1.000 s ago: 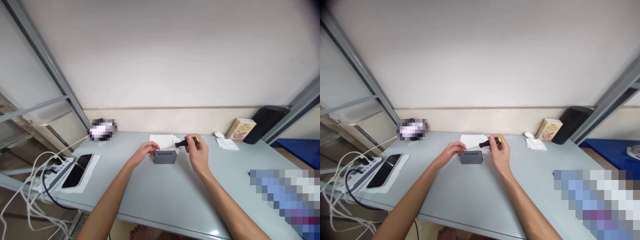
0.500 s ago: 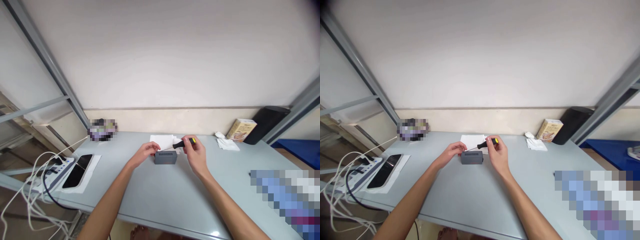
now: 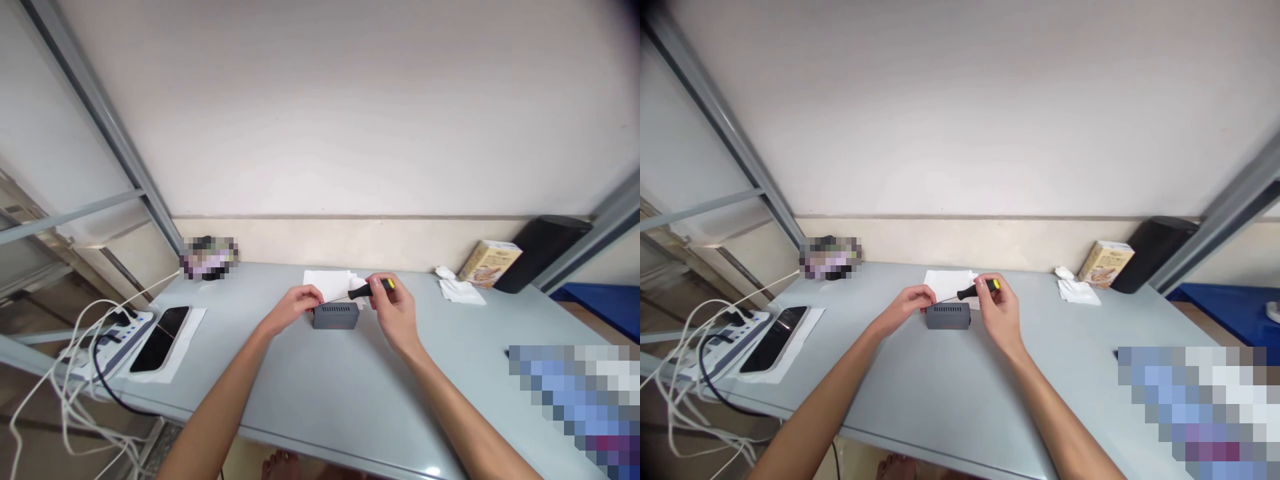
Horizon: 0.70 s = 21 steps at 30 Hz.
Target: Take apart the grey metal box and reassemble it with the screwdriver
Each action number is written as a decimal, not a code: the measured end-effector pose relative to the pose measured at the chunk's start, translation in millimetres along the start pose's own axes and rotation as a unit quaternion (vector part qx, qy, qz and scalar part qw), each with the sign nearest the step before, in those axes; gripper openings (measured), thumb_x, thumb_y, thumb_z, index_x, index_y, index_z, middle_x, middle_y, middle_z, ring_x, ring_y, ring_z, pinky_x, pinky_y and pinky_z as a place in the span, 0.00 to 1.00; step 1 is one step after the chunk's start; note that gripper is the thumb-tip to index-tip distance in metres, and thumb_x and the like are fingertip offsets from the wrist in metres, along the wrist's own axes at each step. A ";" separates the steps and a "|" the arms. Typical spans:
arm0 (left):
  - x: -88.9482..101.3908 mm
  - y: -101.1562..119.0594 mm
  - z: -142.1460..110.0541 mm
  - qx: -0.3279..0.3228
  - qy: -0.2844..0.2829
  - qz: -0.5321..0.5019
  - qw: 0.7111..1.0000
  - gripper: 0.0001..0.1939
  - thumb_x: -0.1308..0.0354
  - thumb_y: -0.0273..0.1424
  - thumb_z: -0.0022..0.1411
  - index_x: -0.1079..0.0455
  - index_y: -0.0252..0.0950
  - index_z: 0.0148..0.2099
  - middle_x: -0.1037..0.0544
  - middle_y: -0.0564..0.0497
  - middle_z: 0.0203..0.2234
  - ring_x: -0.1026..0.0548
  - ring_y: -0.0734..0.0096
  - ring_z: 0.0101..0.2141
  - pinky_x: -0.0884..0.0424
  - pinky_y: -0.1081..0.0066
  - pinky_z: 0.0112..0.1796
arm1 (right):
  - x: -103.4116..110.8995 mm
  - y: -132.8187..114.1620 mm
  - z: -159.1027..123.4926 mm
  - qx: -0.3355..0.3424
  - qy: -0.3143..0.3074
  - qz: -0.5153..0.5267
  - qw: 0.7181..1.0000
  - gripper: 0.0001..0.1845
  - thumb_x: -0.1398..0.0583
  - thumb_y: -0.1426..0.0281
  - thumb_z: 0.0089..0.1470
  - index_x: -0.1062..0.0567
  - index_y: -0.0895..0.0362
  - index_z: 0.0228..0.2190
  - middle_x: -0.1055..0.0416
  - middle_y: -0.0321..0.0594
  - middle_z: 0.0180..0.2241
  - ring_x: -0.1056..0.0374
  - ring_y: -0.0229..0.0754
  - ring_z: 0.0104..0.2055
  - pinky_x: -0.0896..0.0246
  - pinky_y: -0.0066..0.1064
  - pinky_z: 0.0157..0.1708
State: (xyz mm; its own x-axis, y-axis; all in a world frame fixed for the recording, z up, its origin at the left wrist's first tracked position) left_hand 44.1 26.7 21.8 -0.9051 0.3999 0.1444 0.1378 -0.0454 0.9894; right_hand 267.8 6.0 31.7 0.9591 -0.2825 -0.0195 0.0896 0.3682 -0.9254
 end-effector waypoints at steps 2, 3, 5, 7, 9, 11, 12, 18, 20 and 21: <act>-0.4 0.1 -0.1 0.000 0.001 0.001 1.000 0.07 0.41 0.34 0.57 0.27 0.35 0.34 0.30 0.53 0.28 0.35 0.69 0.32 0.39 0.69 0.36 | 0.2 1.1 0.1 -0.006 -0.001 0.001 1.000 0.26 0.36 0.43 0.56 0.24 0.54 0.32 0.34 0.33 0.22 0.42 0.37 0.23 0.43 0.29 0.24; -0.5 -0.1 0.1 -0.001 0.001 0.002 1.000 0.07 0.41 0.34 0.57 0.27 0.35 0.34 0.30 0.52 0.29 0.35 0.69 0.32 0.39 0.69 0.36 | 0.3 1.3 0.1 -0.008 -0.001 0.001 1.000 0.26 0.37 0.43 0.56 0.25 0.54 0.32 0.34 0.33 0.22 0.42 0.37 0.23 0.43 0.29 0.24; -0.5 -1.0 0.7 -0.002 0.002 0.003 1.000 0.07 0.41 0.34 0.57 0.27 0.35 0.34 0.30 0.52 0.29 0.35 0.69 0.32 0.39 0.69 0.36 | 0.5 1.1 0.1 -0.008 -0.002 0.004 1.000 0.26 0.37 0.43 0.56 0.25 0.54 0.31 0.35 0.33 0.22 0.43 0.36 0.22 0.43 0.29 0.24; -0.5 -2.1 1.3 -0.001 0.001 0.003 1.000 0.08 0.42 0.34 0.57 0.27 0.36 0.35 0.30 0.52 0.30 0.35 0.69 0.32 0.39 0.69 0.37 | 0.9 1.3 0.2 -0.005 0.000 0.005 1.000 0.26 0.36 0.43 0.56 0.25 0.54 0.31 0.35 0.33 0.22 0.42 0.36 0.22 0.43 0.29 0.24; -0.6 -2.6 1.5 0.000 -0.001 0.001 1.000 0.08 0.42 0.35 0.57 0.27 0.36 0.35 0.29 0.52 0.31 0.35 0.69 0.32 0.39 0.69 0.37 | 1.3 2.9 0.6 -0.008 0.001 0.007 1.000 0.26 0.36 0.43 0.56 0.25 0.54 0.32 0.35 0.32 0.22 0.42 0.37 0.22 0.43 0.29 0.23; -0.6 -2.8 1.3 0.000 0.000 0.003 1.000 0.08 0.42 0.35 0.57 0.27 0.36 0.35 0.29 0.52 0.31 0.35 0.69 0.32 0.39 0.69 0.37 | 1.7 5.9 1.2 -0.014 0.000 0.013 1.000 0.26 0.37 0.43 0.56 0.25 0.54 0.32 0.37 0.31 0.21 0.43 0.36 0.21 0.45 0.28 0.21; -0.5 -3.0 1.2 0.000 0.000 0.004 1.000 0.07 0.42 0.34 0.58 0.27 0.36 0.36 0.29 0.52 0.31 0.34 0.69 0.33 0.38 0.69 0.37 | 1.9 7.5 1.5 -0.016 0.000 0.017 1.000 0.26 0.37 0.43 0.56 0.25 0.53 0.32 0.37 0.31 0.21 0.44 0.36 0.21 0.46 0.28 0.21; -0.8 -9.0 3.2 -0.014 0.000 0.025 1.000 0.07 0.43 0.32 0.59 0.28 0.35 0.38 0.29 0.52 0.33 0.33 0.70 0.34 0.39 0.70 0.37 | 3.8 12.7 3.5 -0.020 0.006 0.026 0.999 0.24 0.36 0.45 0.57 0.25 0.54 0.33 0.38 0.30 0.21 0.44 0.36 0.21 0.47 0.28 0.21; -2.5 -11.2 4.7 -0.017 0.009 0.032 0.999 0.06 0.43 0.31 0.58 0.28 0.35 0.38 0.29 0.53 0.32 0.33 0.70 0.34 0.40 0.71 0.36 | 4.7 11.3 4.6 -0.021 0.013 0.033 0.999 0.25 0.36 0.44 0.57 0.26 0.54 0.33 0.39 0.30 0.20 0.44 0.36 0.21 0.47 0.28 0.21; -3.8 -11.8 5.3 -0.019 0.014 0.035 0.999 0.06 0.44 0.30 0.58 0.29 0.35 0.37 0.29 0.53 0.32 0.33 0.70 0.34 0.40 0.71 0.36 | 5.1 10.5 5.3 -0.022 0.016 0.038 0.999 0.25 0.36 0.44 0.57 0.26 0.54 0.32 0.39 0.29 0.20 0.43 0.36 0.21 0.47 0.28 0.22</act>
State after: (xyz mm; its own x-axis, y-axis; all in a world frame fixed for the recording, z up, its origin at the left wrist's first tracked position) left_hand 48.1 30.6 9.6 -0.9050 0.3681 0.2133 0.1867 -0.1068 0.9766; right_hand 275.0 13.2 23.9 0.9534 -0.2839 -0.1018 0.0044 0.3506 -0.9365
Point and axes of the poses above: each hand's wrist, its own z-axis towards the middle knuckle, its own x-axis out of the back of the hand, y = z × x, the point moved 3 cm from there along z, towards the middle knuckle
